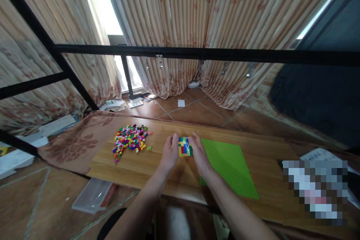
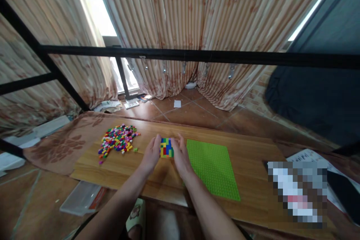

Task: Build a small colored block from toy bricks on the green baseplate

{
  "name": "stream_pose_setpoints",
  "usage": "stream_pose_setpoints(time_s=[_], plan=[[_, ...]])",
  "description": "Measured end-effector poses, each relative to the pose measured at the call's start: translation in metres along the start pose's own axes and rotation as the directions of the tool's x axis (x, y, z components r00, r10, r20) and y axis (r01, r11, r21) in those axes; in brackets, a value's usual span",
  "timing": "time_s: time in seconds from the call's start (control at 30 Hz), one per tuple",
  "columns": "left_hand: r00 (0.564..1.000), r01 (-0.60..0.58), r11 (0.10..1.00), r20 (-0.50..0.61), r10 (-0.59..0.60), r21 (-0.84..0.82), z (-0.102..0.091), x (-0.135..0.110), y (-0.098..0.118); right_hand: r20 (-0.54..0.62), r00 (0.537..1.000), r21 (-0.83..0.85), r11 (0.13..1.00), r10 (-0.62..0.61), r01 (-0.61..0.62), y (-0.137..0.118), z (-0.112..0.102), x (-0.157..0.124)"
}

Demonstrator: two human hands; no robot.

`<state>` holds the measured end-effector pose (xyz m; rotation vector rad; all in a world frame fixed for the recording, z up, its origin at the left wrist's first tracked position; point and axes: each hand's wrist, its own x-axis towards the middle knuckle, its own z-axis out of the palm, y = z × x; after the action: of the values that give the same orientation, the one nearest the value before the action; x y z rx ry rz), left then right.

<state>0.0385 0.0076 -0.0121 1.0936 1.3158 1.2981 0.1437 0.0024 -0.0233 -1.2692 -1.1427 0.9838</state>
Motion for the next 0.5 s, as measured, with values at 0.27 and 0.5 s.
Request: stream_pose_setpoints(time_s=[0.27, 0.5], plan=[[0.987, -0.154, 0.979, 0.063, 0.147, 0.134, 0.002, -0.005, -0.014, -0.083, 0.994, -0.076, 0.994, 0.07, -0.076, 0.007, 0.008, 0.002], [0.985, -0.14, 0.987, 0.114, 0.131, 0.082, -0.004, 0.001, -0.019, 0.033, 0.992, 0.032, 0.992, 0.121, -0.122, 0.007, 0.004, 0.003]])
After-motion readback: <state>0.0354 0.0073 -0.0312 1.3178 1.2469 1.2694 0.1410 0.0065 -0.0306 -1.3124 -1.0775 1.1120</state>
